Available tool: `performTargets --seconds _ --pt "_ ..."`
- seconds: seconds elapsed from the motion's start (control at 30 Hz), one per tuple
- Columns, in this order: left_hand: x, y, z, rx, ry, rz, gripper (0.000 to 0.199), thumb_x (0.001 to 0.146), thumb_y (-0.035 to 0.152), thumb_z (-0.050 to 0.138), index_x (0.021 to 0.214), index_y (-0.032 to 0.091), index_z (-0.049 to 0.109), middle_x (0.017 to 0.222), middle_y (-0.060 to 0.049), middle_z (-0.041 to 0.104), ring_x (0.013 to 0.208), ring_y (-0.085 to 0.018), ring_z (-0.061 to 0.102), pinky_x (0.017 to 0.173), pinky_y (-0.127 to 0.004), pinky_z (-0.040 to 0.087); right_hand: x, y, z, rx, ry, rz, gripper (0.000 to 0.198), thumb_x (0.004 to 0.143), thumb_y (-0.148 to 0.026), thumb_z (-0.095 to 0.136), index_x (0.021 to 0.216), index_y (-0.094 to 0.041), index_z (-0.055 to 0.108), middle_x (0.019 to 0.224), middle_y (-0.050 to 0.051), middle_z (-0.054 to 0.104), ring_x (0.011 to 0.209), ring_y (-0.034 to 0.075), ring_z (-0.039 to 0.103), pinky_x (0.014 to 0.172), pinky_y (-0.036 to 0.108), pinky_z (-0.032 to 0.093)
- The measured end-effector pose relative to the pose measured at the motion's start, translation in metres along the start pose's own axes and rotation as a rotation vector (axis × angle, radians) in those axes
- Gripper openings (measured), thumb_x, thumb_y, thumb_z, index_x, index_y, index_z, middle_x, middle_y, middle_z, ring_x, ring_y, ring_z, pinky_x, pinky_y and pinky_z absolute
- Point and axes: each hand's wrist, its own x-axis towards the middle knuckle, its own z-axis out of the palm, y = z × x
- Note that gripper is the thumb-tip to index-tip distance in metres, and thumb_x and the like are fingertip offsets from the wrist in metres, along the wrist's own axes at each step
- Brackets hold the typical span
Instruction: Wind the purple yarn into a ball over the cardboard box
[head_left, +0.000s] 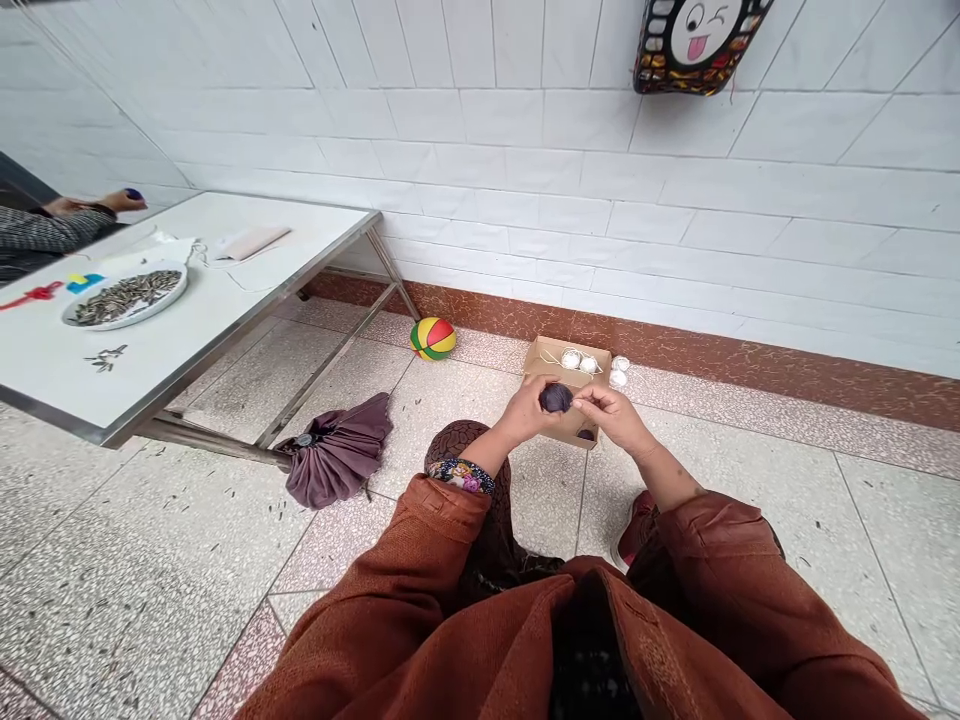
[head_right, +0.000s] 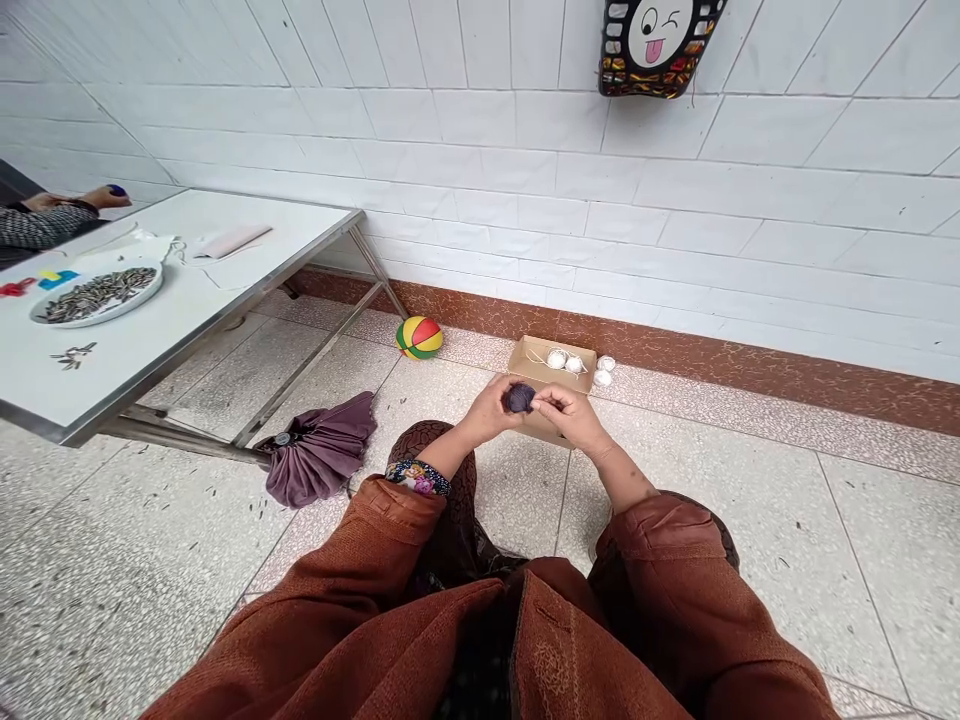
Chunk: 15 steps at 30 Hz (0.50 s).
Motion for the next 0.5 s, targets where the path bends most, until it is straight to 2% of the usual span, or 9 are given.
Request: performTargets --seconds 0.07,0.13,0.23,0.37,0.5 --pt "-0.003 0.000 0.003 -0.007 -0.117 0.008 0.085 0.062 0.017 0.080 0.141 0.019 0.051 0.122 -0.012 0.062 0.113 -0.027 0.061 0.102 -0.047 0.048 0.005 0.001 -0.004 0.032 0.043 0.008 0.030 0.089 -0.051 0.067 0.083 -0.022 0.068 0.077 0.002 0.067 0.072 0.018 0.059 0.070 0.032 0.049" --pt "-0.006 0.002 0.005 -0.108 -0.263 0.006 0.099 0.065 0.018 0.081 0.153 0.025 0.036 0.123 -0.010 0.062 0.105 -0.023 0.064 0.094 -0.043 0.051 0.010 0.005 -0.005 0.042 0.096 0.011 0.030 0.088 -0.051 0.068 0.081 -0.022 0.067 0.078 0.002 0.066 0.073 0.019 0.059 0.073 0.033 0.048" --pt "-0.007 0.006 0.003 -0.318 -0.388 0.019 0.100 0.069 0.021 0.082 0.156 0.031 0.032 0.127 -0.010 0.061 0.108 -0.022 0.064 0.091 -0.040 0.051 0.015 0.013 -0.002 0.048 0.152 0.052 0.031 0.086 -0.053 0.067 0.079 -0.022 0.065 0.076 0.002 0.064 0.072 0.019 0.056 0.072 0.033 0.046" --pt "-0.004 0.009 -0.002 -0.522 -0.353 -0.014 0.074 0.070 0.027 0.084 0.138 0.026 0.054 0.132 -0.012 0.062 0.119 -0.025 0.062 0.100 -0.042 0.049 0.012 0.024 0.009 -0.010 0.132 0.149 0.032 0.088 -0.053 0.060 0.077 -0.023 0.063 0.068 0.001 0.060 0.065 0.018 0.051 0.063 0.031 0.042" --pt "0.000 0.004 -0.006 -0.494 -0.180 -0.094 0.062 0.069 0.027 0.083 0.126 0.022 0.059 0.123 -0.010 0.066 0.112 -0.024 0.064 0.101 -0.043 0.049 0.004 0.023 0.015 -0.131 0.030 0.133 0.028 0.087 -0.047 0.061 0.073 -0.023 0.061 0.062 -0.001 0.057 0.060 0.017 0.049 0.060 0.030 0.039"
